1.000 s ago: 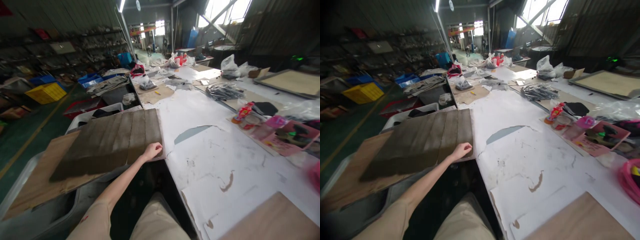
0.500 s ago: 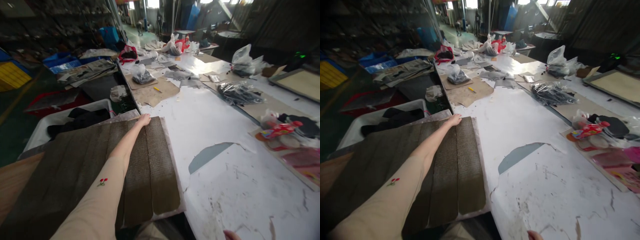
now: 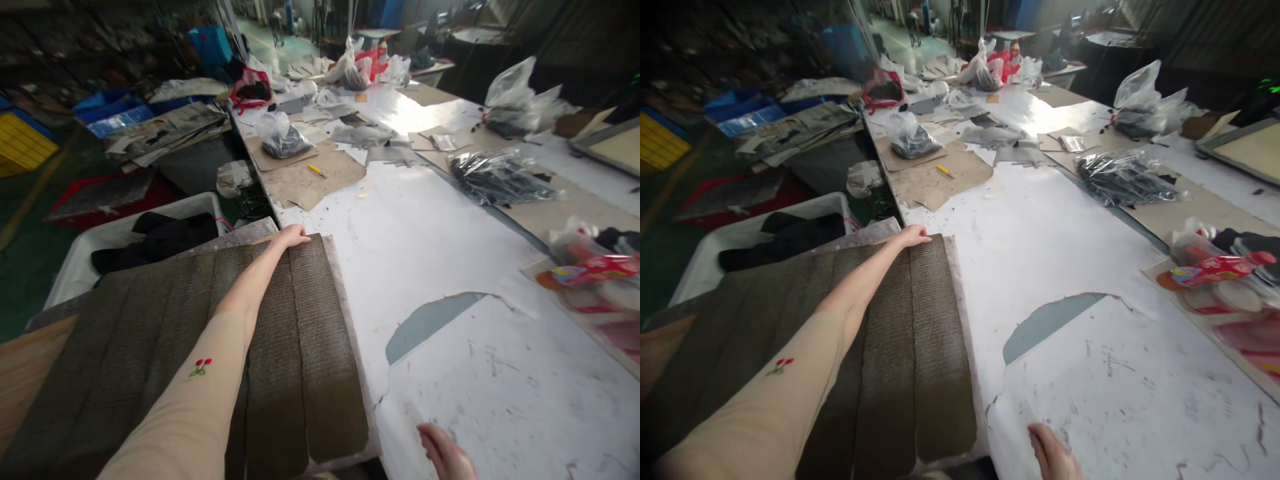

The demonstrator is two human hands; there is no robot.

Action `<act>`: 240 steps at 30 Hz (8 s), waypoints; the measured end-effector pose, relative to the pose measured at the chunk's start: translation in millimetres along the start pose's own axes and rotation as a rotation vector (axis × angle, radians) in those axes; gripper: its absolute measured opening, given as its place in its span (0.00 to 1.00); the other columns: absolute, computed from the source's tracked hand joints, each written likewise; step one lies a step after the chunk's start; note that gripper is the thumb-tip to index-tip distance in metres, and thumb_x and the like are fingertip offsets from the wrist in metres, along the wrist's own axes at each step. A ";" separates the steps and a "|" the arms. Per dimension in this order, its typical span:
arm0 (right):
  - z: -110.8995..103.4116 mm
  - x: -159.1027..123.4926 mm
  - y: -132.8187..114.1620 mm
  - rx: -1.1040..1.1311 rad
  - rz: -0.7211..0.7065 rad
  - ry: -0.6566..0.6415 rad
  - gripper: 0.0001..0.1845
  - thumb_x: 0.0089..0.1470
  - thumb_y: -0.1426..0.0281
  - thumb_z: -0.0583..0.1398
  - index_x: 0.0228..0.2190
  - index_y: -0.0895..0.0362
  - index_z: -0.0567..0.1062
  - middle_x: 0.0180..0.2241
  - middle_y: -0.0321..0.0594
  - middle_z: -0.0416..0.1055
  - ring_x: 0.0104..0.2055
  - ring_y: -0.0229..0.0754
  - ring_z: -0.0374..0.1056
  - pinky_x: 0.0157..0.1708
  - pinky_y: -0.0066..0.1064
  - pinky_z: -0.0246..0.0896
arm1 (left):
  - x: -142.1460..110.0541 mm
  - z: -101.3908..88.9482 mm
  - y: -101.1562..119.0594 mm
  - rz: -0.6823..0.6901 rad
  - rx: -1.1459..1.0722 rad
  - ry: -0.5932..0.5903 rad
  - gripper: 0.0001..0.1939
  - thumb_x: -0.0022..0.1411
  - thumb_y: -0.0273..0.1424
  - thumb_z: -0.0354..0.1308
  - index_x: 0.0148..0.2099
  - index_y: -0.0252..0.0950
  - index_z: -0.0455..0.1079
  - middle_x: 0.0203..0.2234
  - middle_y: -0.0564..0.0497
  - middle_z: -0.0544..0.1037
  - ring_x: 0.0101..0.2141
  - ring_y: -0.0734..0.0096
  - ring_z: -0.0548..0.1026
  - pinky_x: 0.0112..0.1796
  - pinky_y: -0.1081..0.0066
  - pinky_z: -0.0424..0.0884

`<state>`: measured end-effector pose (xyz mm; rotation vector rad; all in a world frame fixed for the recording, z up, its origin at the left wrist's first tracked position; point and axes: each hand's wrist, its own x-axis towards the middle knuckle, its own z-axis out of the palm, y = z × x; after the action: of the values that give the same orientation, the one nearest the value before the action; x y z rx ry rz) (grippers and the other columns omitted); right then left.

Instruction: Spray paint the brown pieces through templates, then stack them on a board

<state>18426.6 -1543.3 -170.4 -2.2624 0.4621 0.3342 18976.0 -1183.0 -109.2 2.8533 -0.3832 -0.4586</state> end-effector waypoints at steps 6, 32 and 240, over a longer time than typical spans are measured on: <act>-16.7 72.0 -65.8 -0.081 -0.210 -0.103 0.15 0.60 0.58 0.51 0.33 0.49 0.75 0.31 0.38 0.78 0.32 0.45 0.76 0.32 0.31 0.68 | 0.2 -6.5 -6.4 0.035 -0.058 -0.067 0.20 0.49 0.45 0.65 0.38 0.35 0.75 0.29 0.52 0.77 0.29 0.70 0.71 0.29 0.74 0.60; 53.2 368.0 -322.9 0.473 -0.480 -0.182 0.26 0.42 0.69 0.67 0.46 0.57 0.71 0.42 0.44 0.77 0.43 0.45 0.73 0.46 0.39 0.69 | -38.6 -22.9 -17.3 0.341 -0.599 -0.322 0.13 0.48 0.33 0.61 0.35 0.32 0.76 0.26 0.55 0.77 0.28 0.73 0.72 0.34 0.74 0.67; 43.2 115.2 -198.4 0.394 -0.145 -0.456 0.09 0.43 0.72 0.61 0.31 0.56 0.71 0.28 0.34 0.71 0.31 0.42 0.65 0.31 0.30 0.60 | -203.7 60.3 43.7 -0.012 -1.534 0.068 0.29 0.39 0.31 0.73 0.46 0.33 0.72 0.43 0.45 0.80 0.46 0.57 0.75 0.52 0.59 0.68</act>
<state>18611.2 -1412.6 -112.7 -1.7549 0.1088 0.6080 18759.5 -1175.9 -97.7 1.3647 0.0507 -0.3784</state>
